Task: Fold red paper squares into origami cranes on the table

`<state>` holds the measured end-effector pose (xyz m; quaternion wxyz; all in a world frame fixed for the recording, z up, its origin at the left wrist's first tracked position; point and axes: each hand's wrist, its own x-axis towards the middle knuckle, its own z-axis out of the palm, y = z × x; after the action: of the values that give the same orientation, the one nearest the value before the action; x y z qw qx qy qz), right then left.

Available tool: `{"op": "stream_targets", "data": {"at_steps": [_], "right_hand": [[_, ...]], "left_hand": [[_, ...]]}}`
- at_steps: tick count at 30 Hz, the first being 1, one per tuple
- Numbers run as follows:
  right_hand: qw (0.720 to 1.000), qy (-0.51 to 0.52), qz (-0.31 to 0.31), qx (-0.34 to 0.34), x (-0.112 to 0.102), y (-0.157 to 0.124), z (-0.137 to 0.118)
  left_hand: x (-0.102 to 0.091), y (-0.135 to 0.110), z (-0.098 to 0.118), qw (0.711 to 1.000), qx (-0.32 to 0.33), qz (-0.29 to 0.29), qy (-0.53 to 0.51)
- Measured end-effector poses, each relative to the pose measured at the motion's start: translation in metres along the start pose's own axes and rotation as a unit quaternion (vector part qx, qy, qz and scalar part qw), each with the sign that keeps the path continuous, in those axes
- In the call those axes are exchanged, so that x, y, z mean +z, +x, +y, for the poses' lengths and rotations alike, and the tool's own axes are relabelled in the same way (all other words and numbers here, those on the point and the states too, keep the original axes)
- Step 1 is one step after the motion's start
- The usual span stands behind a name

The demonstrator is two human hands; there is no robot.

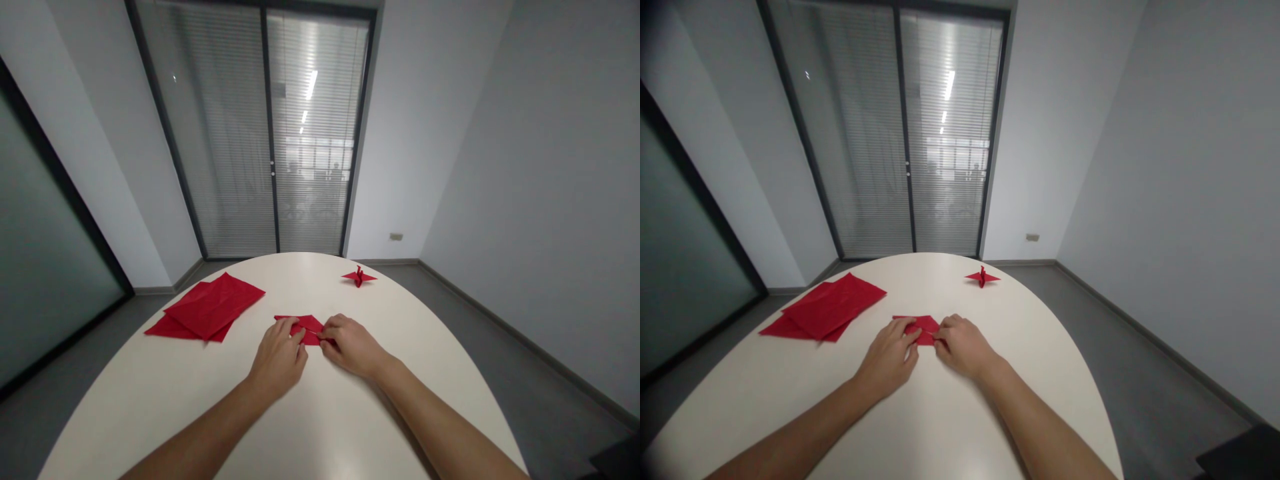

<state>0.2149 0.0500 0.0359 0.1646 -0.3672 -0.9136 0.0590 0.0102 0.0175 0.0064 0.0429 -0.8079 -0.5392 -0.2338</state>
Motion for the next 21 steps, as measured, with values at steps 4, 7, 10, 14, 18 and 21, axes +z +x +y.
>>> {"op": "stream_targets", "data": {"at_steps": [4, 7, 10, 14, 18, 21], "right_hand": [[1.0, 0.022, 0.007, -0.017, 0.0, 0.0, 0.0], [0.998, 0.058, 0.005, -0.034, 0.001, -0.001, 0.001], [0.995, 0.08, -0.005, -0.05, 0.0, 0.0, -0.001], [0.99, 0.107, -0.02, -0.088, 0.001, -0.001, -0.008], [0.989, 0.123, -0.014, -0.078, 0.006, -0.002, -0.009], [0.992, 0.118, -0.003, -0.049, 0.01, -0.002, -0.009]], "left_hand": [[-0.001, 0.0, 0.0, 1.0, -0.013, -0.016, -0.016], [0.003, -0.001, -0.003, 1.0, -0.01, -0.012, -0.026], [0.009, -0.002, -0.008, 0.999, -0.003, -0.01, -0.039], [0.012, -0.004, -0.011, 0.999, -0.011, -0.006, -0.048], [0.01, -0.004, -0.012, 0.998, -0.016, -0.014, -0.061], [0.008, -0.005, -0.013, 0.998, -0.009, -0.021, -0.065]]}}
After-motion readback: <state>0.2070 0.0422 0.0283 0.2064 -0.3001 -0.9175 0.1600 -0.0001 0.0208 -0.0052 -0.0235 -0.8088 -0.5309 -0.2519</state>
